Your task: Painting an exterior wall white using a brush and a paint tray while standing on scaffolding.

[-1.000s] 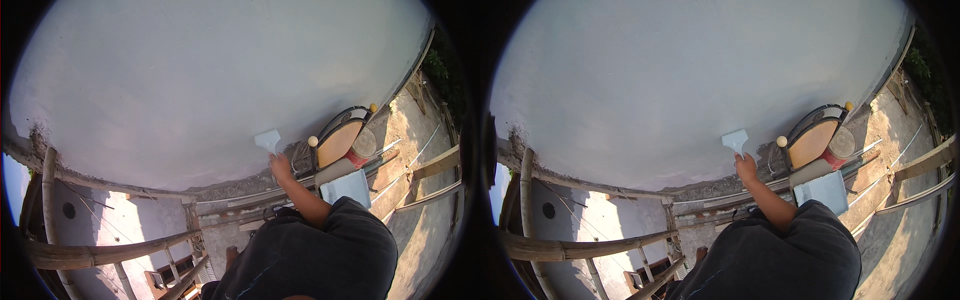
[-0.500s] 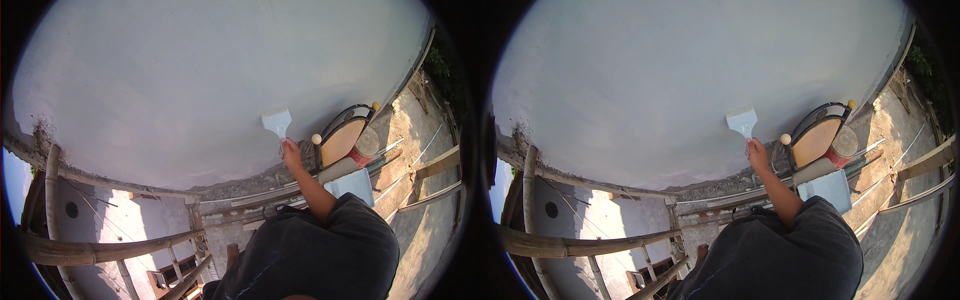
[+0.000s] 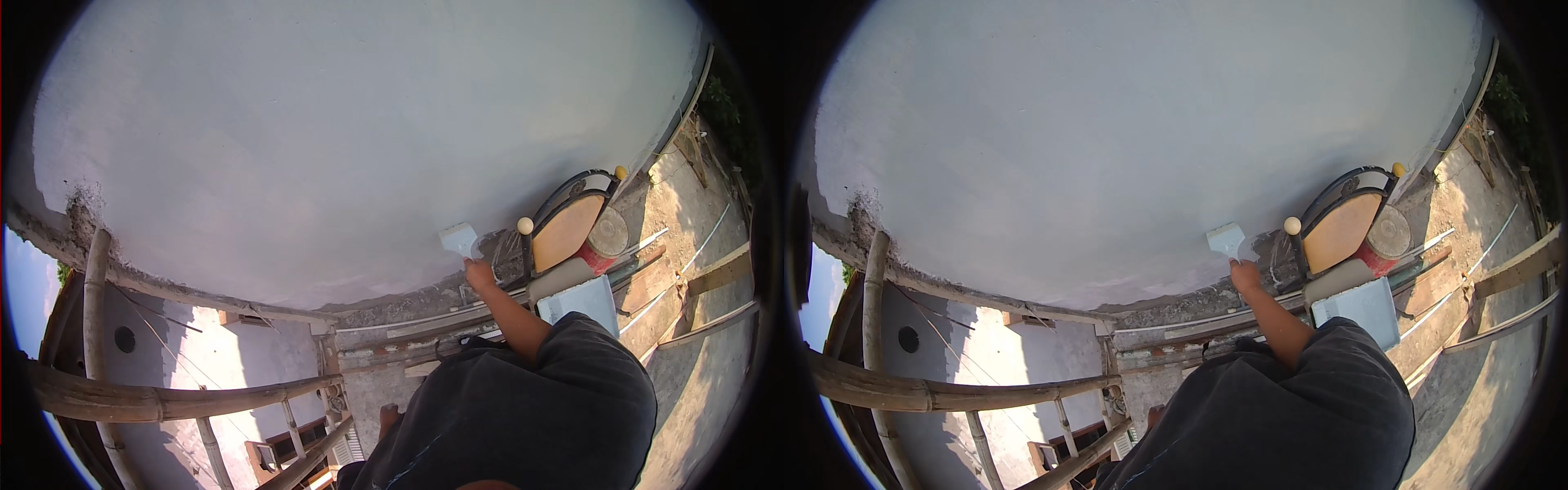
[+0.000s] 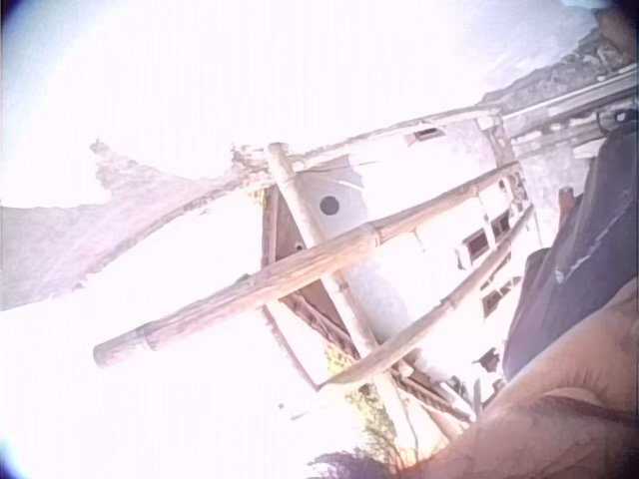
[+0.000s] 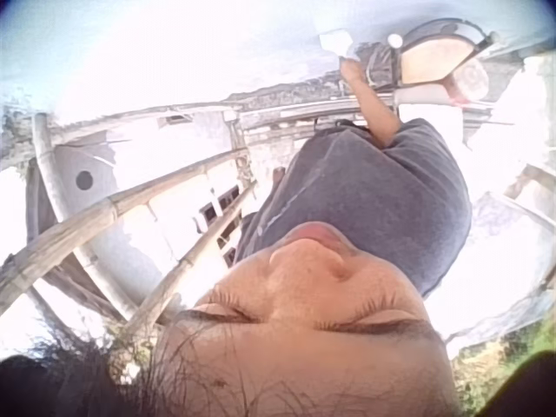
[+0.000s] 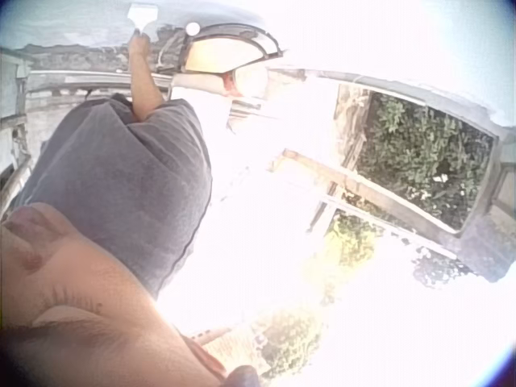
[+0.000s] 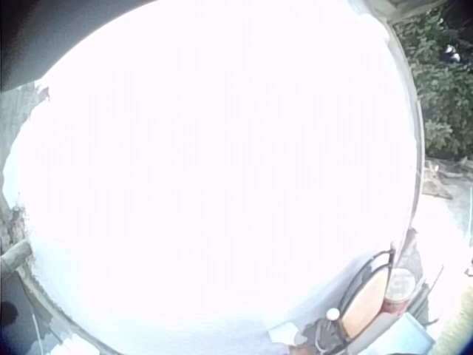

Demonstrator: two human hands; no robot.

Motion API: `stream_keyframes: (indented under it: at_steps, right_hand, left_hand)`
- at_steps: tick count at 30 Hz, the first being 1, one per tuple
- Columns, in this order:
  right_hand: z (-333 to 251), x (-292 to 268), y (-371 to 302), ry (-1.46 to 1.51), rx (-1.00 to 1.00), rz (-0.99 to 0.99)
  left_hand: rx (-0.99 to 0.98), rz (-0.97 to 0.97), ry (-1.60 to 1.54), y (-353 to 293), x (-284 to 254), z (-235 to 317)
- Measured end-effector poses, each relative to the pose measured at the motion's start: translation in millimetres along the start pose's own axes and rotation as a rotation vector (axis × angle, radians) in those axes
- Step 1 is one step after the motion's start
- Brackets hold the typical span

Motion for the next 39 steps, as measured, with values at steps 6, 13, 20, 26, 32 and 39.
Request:
stream_keyframes:
  at_steps: [6, 13, 20, 26, 32, 39]
  right_hand:
    - [-102.7, 42.6, -56.8, 0.058, -0.092, -0.085]
    - [-189.1, 35.1, -117.3, 0.262, -0.118, -0.205]
    - [-220.9, 25.9, -121.0, 0.58, -0.335, -0.378]
    - [-190.8, 60.6, -75.2, 0.561, -0.36, -0.393]
    - [-107.9, 76.7, -44.0, 0.057, -0.453, -0.02]
    - [-25.6, 68.7, -34.5, -0.21, -0.09, -0.002]
  left_hand:
    - [-0.045, 0.039, 0.024, -9.4, 12.4, -7.5]
    - [0.056, 0.049, 0.041, 0.9, 2.9, -5.2]
    - [-0.392, -0.031, -0.416, -5.3, -50.7, 20.3]
    - [-0.259, -0.06, -0.247, -13.7, -18.3, 8.0]
    - [-0.297, -0.153, -0.306, -25.2, -7.2, 3.2]
    - [-0.768, -0.164, -0.759, -38.7, -24.0, 1.5]
Point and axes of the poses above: each hand's wrist, its own y-axis towards the middle knuckle, its own x-axis out of the palm, z = x × y, the point moved 3 cm from there along y, towards the middle knuckle, and after that the axes turned 15 degrees about y, right-handed, at the moved point
